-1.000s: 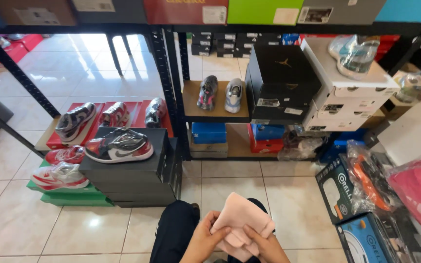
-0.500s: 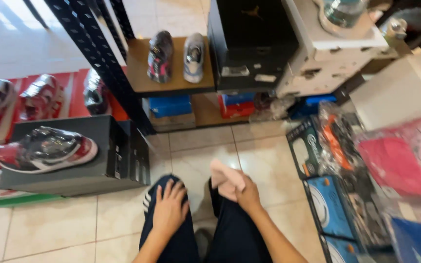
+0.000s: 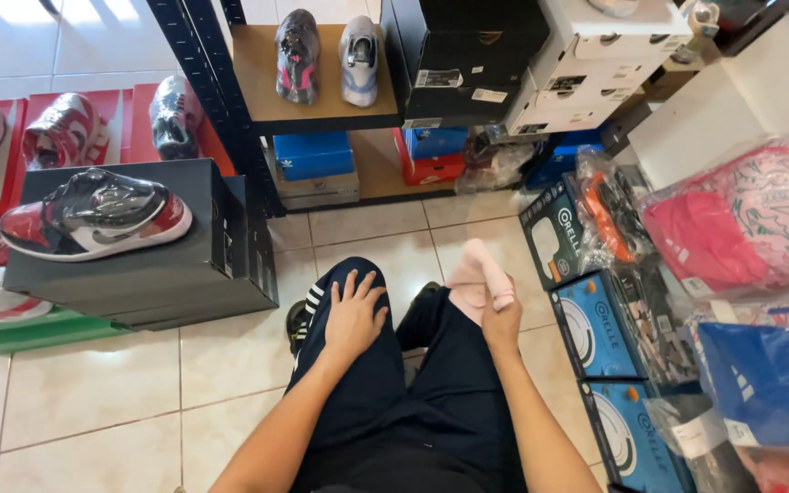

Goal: Wiping and inspecting various shoes with a cloth in a storage or display area

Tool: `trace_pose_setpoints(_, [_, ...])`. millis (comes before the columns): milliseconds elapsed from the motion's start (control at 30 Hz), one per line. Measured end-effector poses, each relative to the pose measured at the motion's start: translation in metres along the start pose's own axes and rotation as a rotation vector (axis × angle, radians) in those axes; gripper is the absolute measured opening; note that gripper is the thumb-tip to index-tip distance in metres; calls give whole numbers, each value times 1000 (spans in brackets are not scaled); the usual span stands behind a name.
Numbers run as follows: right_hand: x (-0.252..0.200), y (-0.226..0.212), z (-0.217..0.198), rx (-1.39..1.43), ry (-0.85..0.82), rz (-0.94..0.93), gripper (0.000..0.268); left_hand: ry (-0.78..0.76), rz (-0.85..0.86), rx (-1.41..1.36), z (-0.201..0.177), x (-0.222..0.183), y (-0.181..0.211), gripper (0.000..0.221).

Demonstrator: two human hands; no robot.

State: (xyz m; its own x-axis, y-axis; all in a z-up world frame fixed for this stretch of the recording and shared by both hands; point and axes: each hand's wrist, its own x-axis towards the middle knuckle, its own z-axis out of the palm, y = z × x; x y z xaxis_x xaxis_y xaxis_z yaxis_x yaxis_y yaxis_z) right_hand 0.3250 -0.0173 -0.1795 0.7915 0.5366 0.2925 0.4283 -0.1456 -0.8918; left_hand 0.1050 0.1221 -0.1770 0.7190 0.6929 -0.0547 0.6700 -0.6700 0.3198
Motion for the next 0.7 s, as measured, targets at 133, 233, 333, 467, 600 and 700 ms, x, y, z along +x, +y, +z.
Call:
trace_pose_setpoints(133, [-9,-39,33,47,-100,59,37,135,30,-27,-11,-31,-8,40])
trace_pose_setpoints(233, [-6,-19,61,-12,-215,90,39,270,-20,-41,-8,-31,-21,40])
trace_pose_setpoints(333, [-3,13,84,-163,-273,3,43,368,-151,-72,1,0,-46,47])
trace_pose_setpoints(467, [8,-11,94,-114,-357,-115,50,511,-135,-176,-37,101,-86,62])
trace_pose_setpoints(600, [24,-16,93,-101,-361,-181,47,665,-127,-392,-73,250,-135,88])
trace_pose_setpoints(700, [37,-31,89,37,-399,-9,44,736,-271,-345,-53,371,-198,99])
